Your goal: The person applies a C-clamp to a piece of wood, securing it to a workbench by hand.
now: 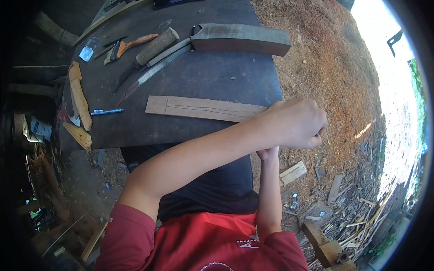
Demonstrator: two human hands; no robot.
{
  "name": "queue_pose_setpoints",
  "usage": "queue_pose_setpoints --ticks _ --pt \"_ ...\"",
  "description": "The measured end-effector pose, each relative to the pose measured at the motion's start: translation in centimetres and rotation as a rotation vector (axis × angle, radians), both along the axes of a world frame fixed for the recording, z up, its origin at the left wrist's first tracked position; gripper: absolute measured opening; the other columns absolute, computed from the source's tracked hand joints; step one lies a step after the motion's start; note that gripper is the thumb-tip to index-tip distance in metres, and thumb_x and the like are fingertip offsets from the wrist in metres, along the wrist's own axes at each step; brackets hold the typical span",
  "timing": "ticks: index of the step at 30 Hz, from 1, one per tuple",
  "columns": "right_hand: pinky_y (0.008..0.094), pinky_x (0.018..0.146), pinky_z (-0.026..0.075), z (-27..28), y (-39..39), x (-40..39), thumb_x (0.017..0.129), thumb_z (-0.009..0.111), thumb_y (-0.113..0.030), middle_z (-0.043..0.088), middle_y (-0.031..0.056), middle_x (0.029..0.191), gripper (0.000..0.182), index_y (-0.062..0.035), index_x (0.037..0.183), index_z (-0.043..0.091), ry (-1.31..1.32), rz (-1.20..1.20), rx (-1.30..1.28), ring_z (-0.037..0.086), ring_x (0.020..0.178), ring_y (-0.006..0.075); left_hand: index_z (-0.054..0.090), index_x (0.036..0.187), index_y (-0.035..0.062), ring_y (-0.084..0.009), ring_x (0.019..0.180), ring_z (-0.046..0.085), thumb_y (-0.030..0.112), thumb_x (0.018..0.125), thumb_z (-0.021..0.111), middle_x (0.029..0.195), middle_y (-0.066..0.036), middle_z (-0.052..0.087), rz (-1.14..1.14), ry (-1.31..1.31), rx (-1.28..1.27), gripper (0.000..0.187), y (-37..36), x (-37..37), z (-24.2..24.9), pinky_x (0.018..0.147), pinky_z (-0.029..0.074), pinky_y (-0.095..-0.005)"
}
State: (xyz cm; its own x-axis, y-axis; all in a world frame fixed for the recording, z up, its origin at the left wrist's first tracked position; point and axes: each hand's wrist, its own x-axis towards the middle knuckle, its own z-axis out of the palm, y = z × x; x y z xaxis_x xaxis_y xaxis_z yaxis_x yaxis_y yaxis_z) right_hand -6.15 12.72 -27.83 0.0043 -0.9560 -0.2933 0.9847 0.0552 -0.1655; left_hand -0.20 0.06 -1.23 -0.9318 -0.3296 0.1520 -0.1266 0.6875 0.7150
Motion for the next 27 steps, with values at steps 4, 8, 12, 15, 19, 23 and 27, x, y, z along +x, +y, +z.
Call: queue_pose_setpoints --ticks 4,8,12,15,19,23,27 --pt "0.0484 0.114 0.042 1.2 -0.2 -0.3 0.106 0.046 -0.044 0.051 0.0166 0.148 0.06 -0.0001 0.148 0.043 0.095 -0.083 0.127 0.05 0.136 0.033 0.077 0.087 0.0024 -0.0318 0.076 0.074 0.019 0.083 0.067 0.08 -0.017 0.074 -0.005 -0.032 0.021 0.02 -0.1 0.2 0.5 0.077 0.061 -0.0434" --pt "0.0484 0.117 0.04 2.7 0.5 -0.6 0.106 0.046 -0.045 0.046 0.0169 0.153 0.062 -0.0012 0.15 0.04 0.148 -0.165 0.14 0.047 0.139 0.0335 0.075 0.081 0.0012 -0.0315 0.075 0.074 0.02 0.083 0.069 0.077 -0.018 0.073 -0.003 -0.032 -0.053 0.02 -0.1 0.3 0.4 0.076 0.061 -0.0435" --pt "0.0476 0.114 0.041 5.0 0.6 -0.9 0.107 0.043 -0.043 0.051 0.0164 0.148 0.059 -0.0008 0.148 0.043 0.109 -0.247 0.098 0.049 0.135 0.0325 0.073 0.076 0.0004 -0.0318 0.073 0.073 0.022 0.083 0.07 0.074 -0.019 0.071 0.003 -0.021 -0.049 0.022 -0.1 0.0 0.0 0.074 0.061 -0.0438" --pt "0.0478 0.117 0.037 4.9 2.3 -1.2 0.106 0.044 -0.044 0.05 0.0166 0.149 0.061 0.0004 0.148 0.044 0.074 -0.294 0.153 0.047 0.137 0.0327 0.073 0.076 0.0 -0.0324 0.072 0.073 0.021 0.083 0.07 0.074 -0.019 0.071 0.012 -0.019 -0.042 0.023 0.0 0.2 0.3 0.073 0.061 -0.044" --pt "0.0445 0.11 0.037 3.4 5.0 -0.9 0.104 0.043 -0.047 0.057 0.0123 0.135 0.054 -0.0019 0.132 0.054 0.065 -0.146 0.197 0.049 0.128 0.028 0.073 0.077 -0.0006 -0.033 0.072 0.073 0.021 0.083 0.07 0.075 -0.019 0.071 0.015 -0.032 -0.027 0.023 -0.1 0.5 0.8 0.072 0.061 -0.044" --pt "0.0407 0.096 0.041 4.3 5.2 1.4 0.104 0.039 -0.048 0.07 0.0011 0.108 0.051 -0.0117 0.101 0.074 0.267 -0.04 0.36 0.056 0.109 0.0203 0.072 0.076 -0.001 -0.0331 0.072 0.073 0.02 0.082 0.069 0.073 -0.02 0.07 0.005 0.028 -0.003 0.022 0.0 0.1 -0.2 0.072 0.061 -0.0446" --pt "0.0436 0.103 0.039 4.1 4.0 1.9 0.108 0.037 -0.042 0.07 -0.0003 0.112 0.045 -0.0129 0.11 0.071 0.281 -0.032 0.356 0.056 0.118 0.0205 0.074 0.078 -0.0002 -0.0329 0.073 0.074 0.016 0.081 0.067 0.074 -0.02 0.071 -0.013 -0.04 -0.036 0.018 -0.1 0.4 0.8 0.074 0.061 -0.0446"
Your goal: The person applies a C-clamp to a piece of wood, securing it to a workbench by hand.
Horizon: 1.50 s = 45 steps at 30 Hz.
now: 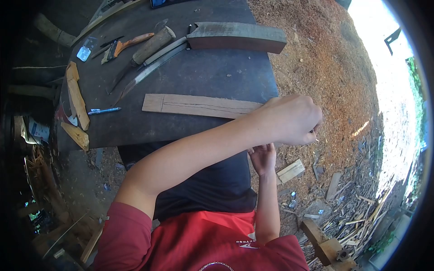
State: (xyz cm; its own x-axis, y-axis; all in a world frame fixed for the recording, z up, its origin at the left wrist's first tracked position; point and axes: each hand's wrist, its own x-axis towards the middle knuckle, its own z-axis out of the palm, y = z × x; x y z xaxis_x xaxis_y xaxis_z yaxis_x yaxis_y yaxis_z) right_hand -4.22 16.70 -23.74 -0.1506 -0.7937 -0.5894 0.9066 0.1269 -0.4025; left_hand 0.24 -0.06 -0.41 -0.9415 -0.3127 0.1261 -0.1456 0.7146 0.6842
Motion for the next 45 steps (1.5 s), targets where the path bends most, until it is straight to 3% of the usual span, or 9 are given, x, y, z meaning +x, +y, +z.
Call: queue_pose_setpoints --ticks 5,8,11,17,20,26,29,37,45 --pt "0.0442 0.105 0.039 0.9 -0.9 -0.1 0.108 0.041 -0.039 0.068 0.001 0.117 0.04 -0.0099 0.124 0.063 0.06 -0.007 -0.024 0.057 0.117 0.0205 0.076 0.083 0.0008 -0.0331 0.073 0.074 0.015 0.08 0.067 0.076 -0.021 0.072 0.015 -0.017 0.001 0.017 0.1 -0.1 0.0 0.075 0.061 -0.0438" --pt "0.0436 0.118 0.035 -0.8 0.5 -1.0 0.108 0.044 -0.032 0.051 0.013 0.149 0.052 0.0011 0.147 0.045 -0.097 -0.062 -0.111 0.047 0.139 0.028 0.077 0.086 0.0013 -0.0335 0.074 0.074 0.016 0.08 0.068 0.077 -0.02 0.073 0.02 0.014 0.016 0.019 0.0 -0.3 -0.5 0.075 0.061 -0.0439" --pt "0.0407 0.101 0.043 -1.8 1.3 -1.0 0.101 0.059 -0.034 0.066 0.0021 0.121 0.033 -0.0105 0.123 0.062 0.049 -0.022 -0.048 0.059 0.113 0.0186 0.078 0.089 0.0023 -0.0332 0.075 0.075 0.017 0.082 0.068 0.079 -0.019 0.074 0.015 -0.021 0.004 0.019 0.0 -0.2 -0.1 0.075 0.061 -0.0435" --pt "0.0399 0.097 0.045 -1.7 1.1 -1.5 0.096 0.068 -0.023 0.066 0.0021 0.12 0.029 -0.0114 0.122 0.062 0.166 0.148 -0.073 0.061 0.111 0.0182 0.078 0.088 0.004 -0.0329 0.074 0.074 0.02 0.084 0.069 0.077 -0.019 0.073 0.032 -0.048 0.002 0.019 0.1 0.0 0.1 0.073 0.061 -0.0436" --pt "0.0421 0.098 0.045 -1.5 0.6 -1.3 0.097 0.067 -0.022 0.066 0.0032 0.119 0.029 -0.0112 0.123 0.062 0.256 0.17 -0.002 0.061 0.111 0.0186 0.077 0.085 0.0031 -0.0326 0.073 0.074 0.02 0.084 0.069 0.076 -0.018 0.072 0.01 -0.075 -0.034 0.019 0.0 0.1 0.3 0.072 0.061 -0.0443" --pt "0.0412 0.102 0.048 -3.4 0.1 -1.8 0.099 0.063 -0.022 0.065 0.0064 0.125 0.031 -0.0079 0.126 0.06 0.024 0.124 -0.013 0.061 0.116 0.0208 0.075 0.08 0.0016 -0.0313 0.074 0.073 0.019 0.085 0.068 0.075 -0.018 0.071 0.009 -0.065 -0.007 0.019 0.0 0.1 0.4 0.072 0.06 -0.045" --pt "0.0413 0.109 0.045 -7.6 0.7 -2.7 0.104 0.054 -0.042 0.058 0.0129 0.14 0.058 0.0014 0.142 0.05 0.02 0.145 -0.036 0.055 0.128 0.0268 0.074 0.079 0.0014 -0.0305 0.072 0.073 0.018 0.085 0.068 0.074 -0.018 0.071 0.001 -0.078 0.006 0.02 0.0 0.0 0.3 0.071 0.06 -0.045" --pt "0.0466 0.104 0.051 -2.5 -2.0 -1.3 0.107 0.045 -0.042 0.057 0.0183 0.141 0.056 0.0006 0.143 0.048 -0.164 0.055 -0.186 0.059 0.125 0.0308 0.074 0.078 0.0 -0.0292 0.07 0.072 0.02 0.086 0.068 0.072 -0.016 0.07 -0.011 -0.046 0.002 0.022 0.0 -0.1 0.0 0.071 0.06 -0.0436" --pt "0.0468 0.107 0.05 -3.8 -4.9 -2.3 0.106 0.046 -0.043 0.054 0.017 0.144 0.058 -0.0002 0.145 0.046 -0.263 0.031 -0.245 0.056 0.129 0.0306 0.075 0.082 0.0011 -0.0317 0.075 0.074 0.021 0.085 0.069 0.077 -0.018 0.072 0.016 -0.038 0.036 0.021 0.1 0.1 0.2 0.073 0.061 -0.0443"
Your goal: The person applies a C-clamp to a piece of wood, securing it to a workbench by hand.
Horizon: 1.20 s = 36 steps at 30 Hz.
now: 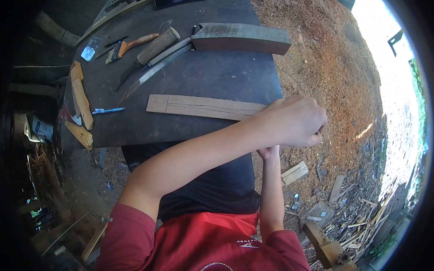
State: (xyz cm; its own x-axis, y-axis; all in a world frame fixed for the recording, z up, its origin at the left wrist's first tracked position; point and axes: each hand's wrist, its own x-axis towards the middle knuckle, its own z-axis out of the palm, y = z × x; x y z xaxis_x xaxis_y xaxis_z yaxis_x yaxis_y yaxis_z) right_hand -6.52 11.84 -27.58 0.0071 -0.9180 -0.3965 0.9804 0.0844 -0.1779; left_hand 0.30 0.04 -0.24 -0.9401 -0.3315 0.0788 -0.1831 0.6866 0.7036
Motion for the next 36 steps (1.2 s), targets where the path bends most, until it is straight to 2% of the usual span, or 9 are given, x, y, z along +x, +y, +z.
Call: queue_pose_setpoints --ticks 9,17,20,23,26,29,32,34,36 --pt "0.0467 0.109 0.047 3.2 -1.1 -2.2 0.108 0.044 -0.04 0.054 0.0155 0.144 0.054 -0.0007 0.146 0.045 0.127 -0.165 -0.035 0.055 0.128 0.0303 0.076 0.085 0.0016 -0.0329 0.076 0.074 0.019 0.083 0.068 0.08 -0.019 0.073 0.025 0.025 -0.035 0.02 0.1 -0.3 -0.6 0.075 0.061 -0.0447" --pt "0.0432 0.108 0.048 5.0 3.0 -2.6 0.108 0.046 -0.033 0.058 0.0139 0.137 0.048 -0.0004 0.143 0.047 0.265 -0.425 0.11 0.058 0.124 0.027 0.075 0.083 -0.0001 -0.0335 0.075 0.074 0.017 0.081 0.069 0.077 -0.021 0.072 0.012 -0.022 -0.012 0.018 -0.1 -0.3 0.0 0.073 0.061 -0.0439" --pt "0.0381 0.104 0.05 -0.4 6.7 -4.5 0.108 0.046 -0.03 0.061 0.013 0.133 0.043 -0.0002 0.139 0.05 0.206 -0.327 -0.266 0.059 0.124 0.0236 0.076 0.083 -0.0003 -0.0334 0.075 0.074 0.015 0.08 0.069 0.077 -0.021 0.072 0.015 0.031 -0.003 0.017 -0.2 -0.2 -0.1 0.074 0.061 -0.0435" --pt "0.0311 0.091 0.053 0.4 6.8 -3.3 0.108 0.045 -0.027 0.064 0.0109 0.123 0.038 0.0001 0.134 0.054 0.294 -0.27 -0.479 0.064 0.109 0.0181 0.076 0.084 0.0 -0.0333 0.075 0.074 0.014 0.08 0.069 0.077 -0.02 0.072 0.015 0.093 -0.003 0.016 -0.1 -0.3 -0.6 0.075 0.061 -0.0433" --pt "0.0306 0.073 0.047 4.4 6.1 -0.3 0.107 0.048 -0.026 0.063 0.0041 0.088 0.024 -0.006 0.111 0.059 0.486 -0.398 0.109 0.054 0.073 0.0154 0.077 0.086 0.0008 -0.0332 0.076 0.075 0.015 0.08 0.069 0.079 -0.02 0.073 0.009 0.031 -0.026 0.017 -0.2 0.0 0.1 0.077 0.061 -0.0435" --pt "0.0263 0.066 0.044 6.5 4.2 0.8 0.107 0.045 -0.022 0.061 0.0029 0.092 0.029 -0.0006 0.121 0.06 0.598 -0.337 0.36 0.051 0.073 0.0097 0.078 0.088 0.0021 -0.0332 0.077 0.075 0.016 0.08 0.069 0.081 -0.019 0.074 0.001 -0.02 -0.023 0.018 -0.2 0.0 0.4 0.077 0.061 -0.0438" --pt "0.0256 0.067 0.045 2.9 5.1 -2.7 0.105 0.049 -0.022 0.061 0.0032 0.1 0.032 0.0009 0.125 0.06 0.868 0.023 0.303 0.053 0.078 0.0106 0.079 0.09 0.0032 -0.0336 0.077 0.074 0.017 0.08 0.069 0.081 -0.019 0.074 0.008 0.021 -0.042 0.019 -0.1 -0.1 -0.1 0.077 0.061 -0.0435" --pt "0.0259 0.069 0.047 4.3 4.0 -4.0 0.103 0.053 -0.023 0.061 0.0057 0.11 0.038 0.0022 0.13 0.059 0.959 0.258 0.279 0.055 0.083 0.0121 0.079 0.091 0.0039 -0.0334 0.077 0.074 0.017 0.08 0.069 0.081 -0.019 0.074 -0.001 0.036 -0.029 0.019 -0.2 -0.3 -0.5 0.077 0.061 -0.0431" --pt "0.0286 0.072 0.05 6.1 2.8 -4.4 0.099 0.059 -0.026 0.062 0.0083 0.118 0.046 0.0029 0.135 0.058 1.211 0.456 0.277 0.058 0.091 0.0154 0.079 0.091 0.0045 -0.033 0.077 0.074 0.017 0.081 0.068 0.082 -0.018 0.075 -0.01 0.022 -0.017 0.02 -0.3 -0.4 -0.4 0.077 0.061 -0.0429"
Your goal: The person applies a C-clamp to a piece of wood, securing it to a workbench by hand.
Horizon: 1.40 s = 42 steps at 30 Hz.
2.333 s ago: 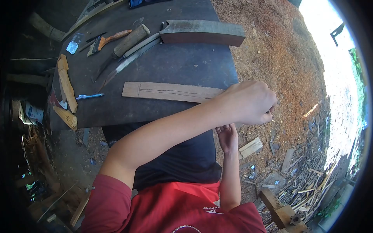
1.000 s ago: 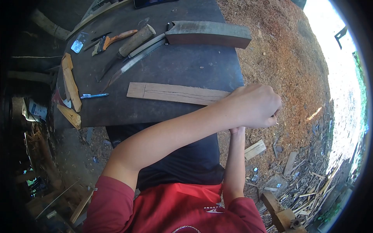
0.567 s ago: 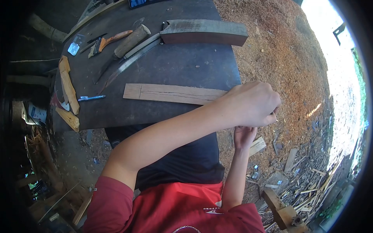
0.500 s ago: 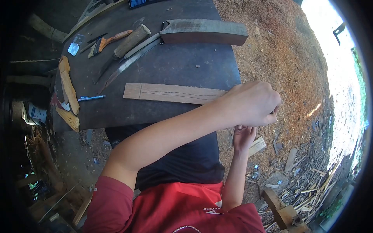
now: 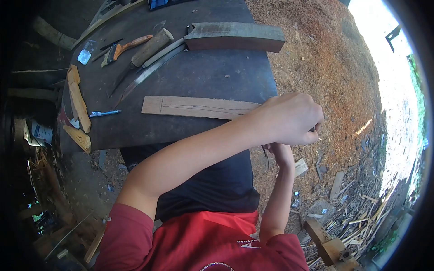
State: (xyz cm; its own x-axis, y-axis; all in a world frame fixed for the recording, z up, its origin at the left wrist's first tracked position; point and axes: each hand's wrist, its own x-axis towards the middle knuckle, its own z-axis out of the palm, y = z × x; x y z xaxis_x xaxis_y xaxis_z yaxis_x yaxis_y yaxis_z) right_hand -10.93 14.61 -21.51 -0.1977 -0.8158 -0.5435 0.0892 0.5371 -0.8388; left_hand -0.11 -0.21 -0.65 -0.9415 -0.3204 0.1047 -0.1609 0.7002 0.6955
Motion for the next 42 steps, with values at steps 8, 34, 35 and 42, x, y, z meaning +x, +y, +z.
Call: queue_pose_setpoints --ticks 8,34,35,42 --pt "0.0385 0.104 0.047 3.0 -2.5 -0.2 0.097 0.067 -0.034 0.053 0.0135 0.144 0.065 0.003 0.146 0.047 0.087 0.201 -0.061 0.05 0.127 0.0199 0.079 0.089 0.0039 -0.0311 0.077 0.075 0.016 0.081 0.067 0.085 -0.017 0.075 -0.004 -0.044 -0.054 0.019 0.1 -0.1 0.1 0.077 0.061 -0.0434" --pt "0.0451 0.114 0.042 -3.7 0.0 3.1 0.108 0.046 -0.036 0.051 0.0167 0.148 0.055 0.0014 0.147 0.044 -1.112 -0.528 -0.344 0.051 0.135 0.0317 0.078 0.088 0.0027 -0.0317 0.077 0.075 0.016 0.081 0.067 0.082 -0.017 0.075 0.01 -0.007 -0.038 0.019 0.1 0.1 0.0 0.076 0.062 -0.042" --pt "0.0453 0.114 0.041 -3.2 0.1 3.2 0.108 0.045 -0.037 0.051 0.0166 0.149 0.055 0.0015 0.147 0.044 -1.129 -0.526 -0.36 0.05 0.135 0.0317 0.078 0.088 0.0029 -0.032 0.077 0.075 0.017 0.081 0.067 0.082 -0.017 0.075 0.008 -0.016 -0.034 0.019 0.2 0.1 0.1 0.076 0.062 -0.0419" --pt "0.0448 0.114 0.041 -8.3 2.6 2.4 0.104 0.054 -0.035 0.053 0.0153 0.147 0.057 0.0019 0.146 0.046 -0.941 -0.434 -0.257 0.05 0.136 0.0298 0.079 0.089 0.0038 -0.0326 0.079 0.075 0.018 0.08 0.068 0.082 -0.017 0.075 0.015 0.008 -0.018 0.02 0.1 0.2 0.2 0.078 0.061 -0.0426"
